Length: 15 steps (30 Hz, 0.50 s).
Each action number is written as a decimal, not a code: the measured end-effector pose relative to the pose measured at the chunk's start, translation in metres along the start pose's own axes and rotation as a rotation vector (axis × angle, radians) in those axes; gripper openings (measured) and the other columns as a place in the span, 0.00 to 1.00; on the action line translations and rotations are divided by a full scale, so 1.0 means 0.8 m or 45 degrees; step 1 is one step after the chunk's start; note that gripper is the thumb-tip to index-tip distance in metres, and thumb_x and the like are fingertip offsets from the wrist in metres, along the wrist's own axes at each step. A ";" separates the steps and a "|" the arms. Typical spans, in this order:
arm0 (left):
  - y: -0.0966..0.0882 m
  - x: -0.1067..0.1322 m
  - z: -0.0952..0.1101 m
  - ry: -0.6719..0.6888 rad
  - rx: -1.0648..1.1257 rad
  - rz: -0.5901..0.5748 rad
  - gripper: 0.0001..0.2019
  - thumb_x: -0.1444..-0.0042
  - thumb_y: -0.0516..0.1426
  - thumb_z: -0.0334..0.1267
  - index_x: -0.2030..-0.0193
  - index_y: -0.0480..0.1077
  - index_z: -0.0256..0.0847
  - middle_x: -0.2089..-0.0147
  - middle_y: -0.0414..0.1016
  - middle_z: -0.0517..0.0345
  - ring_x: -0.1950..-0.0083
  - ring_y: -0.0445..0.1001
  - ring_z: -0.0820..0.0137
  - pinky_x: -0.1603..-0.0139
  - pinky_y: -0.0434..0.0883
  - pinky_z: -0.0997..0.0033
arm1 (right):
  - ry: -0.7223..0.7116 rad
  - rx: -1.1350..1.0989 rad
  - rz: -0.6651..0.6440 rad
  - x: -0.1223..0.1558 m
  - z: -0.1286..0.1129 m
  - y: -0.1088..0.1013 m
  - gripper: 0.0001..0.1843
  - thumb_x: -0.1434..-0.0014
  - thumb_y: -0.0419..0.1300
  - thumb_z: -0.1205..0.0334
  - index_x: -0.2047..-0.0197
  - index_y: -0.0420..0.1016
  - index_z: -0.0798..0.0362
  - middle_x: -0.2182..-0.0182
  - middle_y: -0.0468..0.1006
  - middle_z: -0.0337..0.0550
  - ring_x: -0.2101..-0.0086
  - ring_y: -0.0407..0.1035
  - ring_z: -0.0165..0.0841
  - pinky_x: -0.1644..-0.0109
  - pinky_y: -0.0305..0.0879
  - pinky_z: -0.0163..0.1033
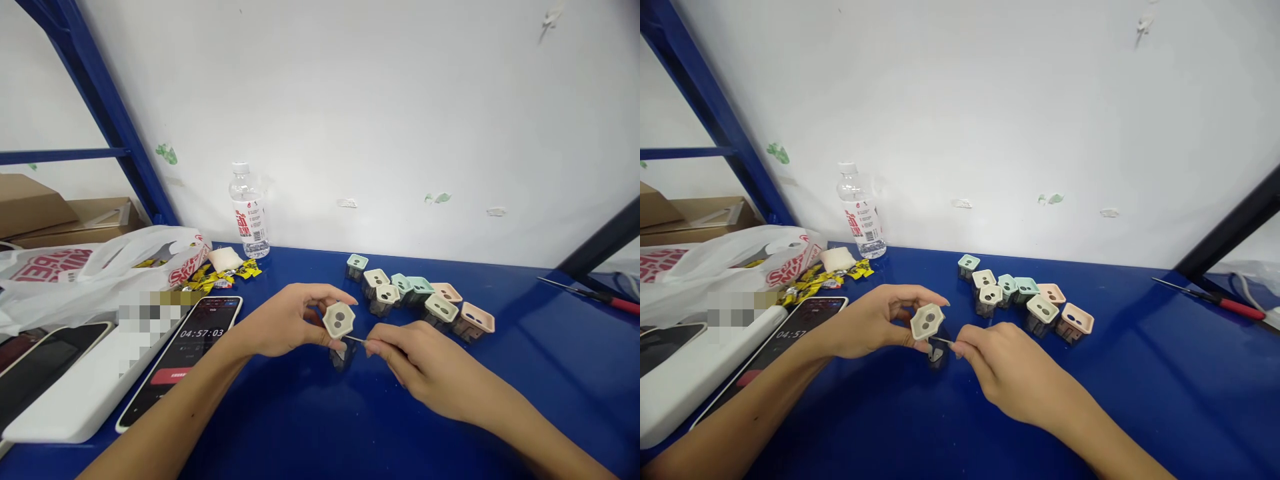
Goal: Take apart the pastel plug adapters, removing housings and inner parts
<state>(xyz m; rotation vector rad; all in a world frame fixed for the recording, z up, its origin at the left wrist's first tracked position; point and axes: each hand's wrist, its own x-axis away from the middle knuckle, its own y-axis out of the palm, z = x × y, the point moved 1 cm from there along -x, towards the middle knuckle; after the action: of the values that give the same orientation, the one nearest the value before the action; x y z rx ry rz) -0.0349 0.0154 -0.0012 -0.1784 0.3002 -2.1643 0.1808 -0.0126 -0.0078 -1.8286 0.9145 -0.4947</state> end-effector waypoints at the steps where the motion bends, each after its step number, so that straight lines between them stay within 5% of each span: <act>1: 0.000 -0.001 0.000 -0.014 0.005 0.012 0.24 0.58 0.67 0.30 0.51 0.70 0.39 0.63 0.72 0.60 0.62 0.70 0.72 0.58 0.68 0.70 | -0.023 0.040 0.040 -0.001 0.000 0.001 0.19 0.31 0.42 0.58 0.70 0.66 0.51 0.82 0.65 0.35 0.81 0.58 0.29 0.75 0.49 0.35; 15: -0.005 -0.003 -0.002 -0.040 -0.064 0.002 0.23 0.57 0.67 0.37 0.54 0.66 0.39 0.65 0.70 0.62 0.67 0.69 0.74 0.66 0.67 0.73 | -0.246 0.422 0.474 0.000 0.002 0.003 0.18 0.32 0.47 0.61 0.70 0.73 0.54 0.77 0.70 0.40 0.74 0.64 0.33 0.70 0.50 0.38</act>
<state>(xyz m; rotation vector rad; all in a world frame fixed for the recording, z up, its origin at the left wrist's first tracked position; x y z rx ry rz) -0.0372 0.0195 -0.0012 -0.2401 0.3366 -2.1520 0.1812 -0.0121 -0.0109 -1.3423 0.9492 -0.2146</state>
